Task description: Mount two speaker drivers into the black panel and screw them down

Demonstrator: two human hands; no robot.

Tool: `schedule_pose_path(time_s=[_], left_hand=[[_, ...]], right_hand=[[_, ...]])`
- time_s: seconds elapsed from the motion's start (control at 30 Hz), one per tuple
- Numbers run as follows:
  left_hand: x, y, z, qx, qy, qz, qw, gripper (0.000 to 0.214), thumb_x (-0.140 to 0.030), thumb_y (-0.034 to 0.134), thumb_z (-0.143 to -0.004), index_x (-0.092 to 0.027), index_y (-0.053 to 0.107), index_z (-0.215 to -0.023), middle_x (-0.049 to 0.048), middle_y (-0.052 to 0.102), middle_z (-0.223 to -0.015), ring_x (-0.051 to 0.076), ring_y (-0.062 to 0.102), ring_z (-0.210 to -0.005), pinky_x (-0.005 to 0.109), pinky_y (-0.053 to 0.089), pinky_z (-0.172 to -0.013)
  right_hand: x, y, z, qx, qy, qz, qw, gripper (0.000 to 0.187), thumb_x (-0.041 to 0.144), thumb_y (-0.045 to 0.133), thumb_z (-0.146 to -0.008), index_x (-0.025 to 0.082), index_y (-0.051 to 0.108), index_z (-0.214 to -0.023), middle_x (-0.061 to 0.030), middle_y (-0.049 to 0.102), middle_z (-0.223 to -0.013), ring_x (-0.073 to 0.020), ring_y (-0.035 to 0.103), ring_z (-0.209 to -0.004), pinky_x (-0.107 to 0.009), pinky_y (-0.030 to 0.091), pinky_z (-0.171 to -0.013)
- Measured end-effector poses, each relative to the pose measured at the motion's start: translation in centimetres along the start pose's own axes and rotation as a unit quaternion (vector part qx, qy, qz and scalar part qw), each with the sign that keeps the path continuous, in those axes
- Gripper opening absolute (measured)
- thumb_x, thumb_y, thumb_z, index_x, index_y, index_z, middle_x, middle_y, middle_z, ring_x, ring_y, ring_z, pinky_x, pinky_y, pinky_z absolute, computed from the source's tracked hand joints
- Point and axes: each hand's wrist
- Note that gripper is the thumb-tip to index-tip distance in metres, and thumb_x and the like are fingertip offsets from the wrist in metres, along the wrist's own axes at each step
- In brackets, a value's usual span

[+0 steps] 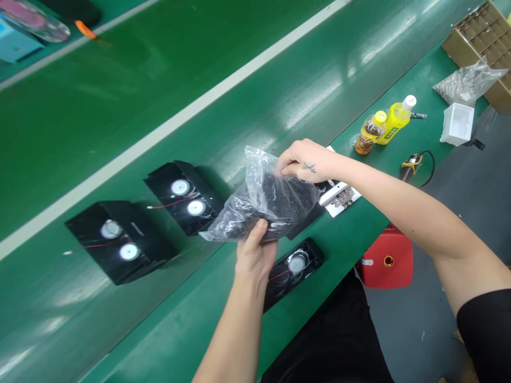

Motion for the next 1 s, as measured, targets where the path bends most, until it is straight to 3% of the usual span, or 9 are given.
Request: schedule_pose_path(time_s=[0.2,0.33,0.53,0.8,1.0], left_hand=[[0.8,-1.1,-1.7,0.014,-0.046,0.024,0.999,0.071,-0.049,0.103,-0.035,-0.024,0.078,-0.096,0.0051,0.075,-0.123,0.03,0.059,-0.134,0.046,0.044,-0.126],[1.1,-1.4,-2.6,0.045,-0.051,0.03,0.997,0.077,-0.063,0.102,-0.033,-0.025,0.078,-0.096,0.0064,0.073,-0.127,0.033,0.053,-0.142,0.048,0.043,-0.127],[1.5,-1.3,-3.4,0.075,-0.047,0.05,0.995,0.087,-0.08,0.093,-0.035,-0.027,0.077,-0.102,0.0077,0.071,-0.132,0.034,0.04,-0.154,0.052,0.044,-0.126],[2.4,-1.1,-4.3,0.102,-0.064,0.105,0.987,0.091,-0.079,0.094,-0.035,-0.026,0.076,-0.108,0.0101,0.069,-0.136,0.036,0.039,-0.155,0.053,0.044,-0.126],[2.1,-2.1,-2.3,0.083,-0.07,0.135,0.985,0.101,-0.082,0.093,-0.032,-0.029,0.074,-0.116,0.007,0.068,-0.137,0.036,0.04,-0.154,0.055,0.049,-0.122]], right_hand=[[0.7,0.1,-0.7,0.02,-0.026,0.033,0.999,0.023,0.0,0.055,-0.088,0.014,0.068,-0.075,-0.0009,0.064,-0.076,-0.0153,0.052,-0.073,-0.031,0.04,-0.076],[1.6,0.2,-1.0,0.02,-0.028,0.05,0.998,0.026,0.001,0.055,-0.087,0.016,0.058,-0.066,0.0003,0.054,-0.067,-0.0151,0.04,-0.066,-0.033,0.035,-0.073],[2.8,0.0,-1.6,0.02,-0.022,0.026,0.999,0.023,0.003,0.055,-0.087,0.015,0.069,-0.074,-0.0013,0.064,-0.073,-0.0167,0.053,-0.072,-0.032,0.037,-0.071],[3.4,-0.3,-2.0,0.027,0.005,0.027,0.999,0.023,0.002,0.058,-0.092,0.012,0.073,-0.079,-0.0004,0.066,-0.074,-0.0147,0.056,-0.073,-0.028,0.039,-0.074],[7.5,0.0,-1.5,0.058,0.021,0.015,0.998,0.025,0.009,0.053,-0.1,0.013,0.066,-0.079,-0.003,0.067,-0.078,-0.0157,0.057,-0.075,-0.03,0.035,-0.07]])
Point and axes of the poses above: each hand's wrist, its own z-axis away from the middle knuckle, its own y-axis out of the palm, x = y × z
